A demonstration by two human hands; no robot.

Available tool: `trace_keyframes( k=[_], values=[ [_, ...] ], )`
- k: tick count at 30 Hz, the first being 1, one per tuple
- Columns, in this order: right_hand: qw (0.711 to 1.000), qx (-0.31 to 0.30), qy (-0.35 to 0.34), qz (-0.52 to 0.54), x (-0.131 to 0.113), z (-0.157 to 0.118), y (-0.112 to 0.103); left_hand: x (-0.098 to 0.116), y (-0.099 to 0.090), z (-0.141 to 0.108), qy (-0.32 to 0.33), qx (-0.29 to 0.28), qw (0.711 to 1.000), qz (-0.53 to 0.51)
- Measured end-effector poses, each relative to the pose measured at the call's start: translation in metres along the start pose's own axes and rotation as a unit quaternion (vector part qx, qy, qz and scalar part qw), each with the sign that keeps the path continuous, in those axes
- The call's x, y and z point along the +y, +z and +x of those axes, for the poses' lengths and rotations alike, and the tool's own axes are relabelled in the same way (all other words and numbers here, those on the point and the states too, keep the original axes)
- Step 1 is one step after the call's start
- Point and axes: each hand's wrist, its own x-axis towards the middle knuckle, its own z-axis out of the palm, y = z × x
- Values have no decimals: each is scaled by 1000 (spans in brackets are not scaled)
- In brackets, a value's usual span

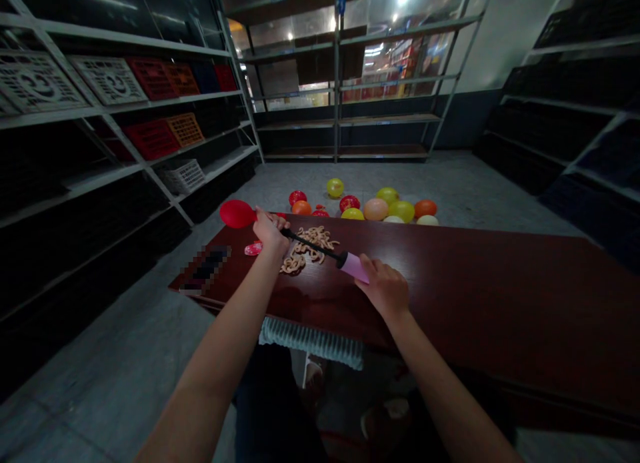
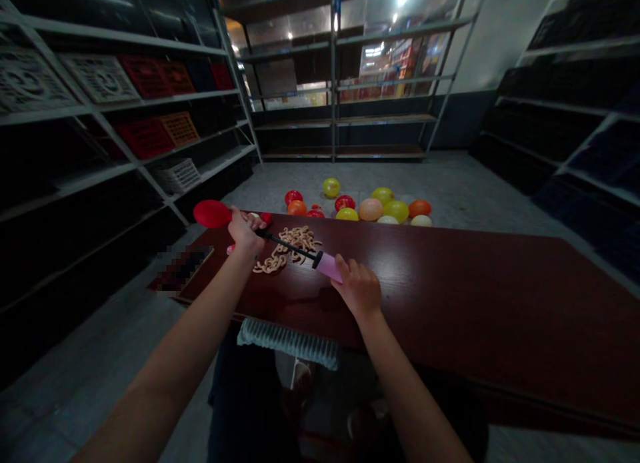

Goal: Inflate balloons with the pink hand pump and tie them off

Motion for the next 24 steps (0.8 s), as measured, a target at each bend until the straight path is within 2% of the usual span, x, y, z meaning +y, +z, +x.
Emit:
trace_keyframes(
  k=[4, 10, 13, 17, 22, 24],
  values=[
    [1000, 0, 16, -8, 1, 0, 0, -26, 7, -25, -11, 1, 1000, -17],
    [999, -2, 36, -10, 1, 0, -2, -80, 19, -74, -58, -22, 998, -15],
    [999, -5, 46, -9, 2, 0, -2, -97, 21, -86, -64, -22, 998, -7],
    [999, -6, 46, -11, 2, -1, 1, -99, 17, -82, -66, -5, 998, 1],
    [1000, -19, -9, -3, -2, 0, 4, -85, 1, -72, -91, 50, 994, 16],
    [999, -28, -32, -2, -5, 1, 4, -77, -5, -68, -94, 30, 995, 10]
  ],
)
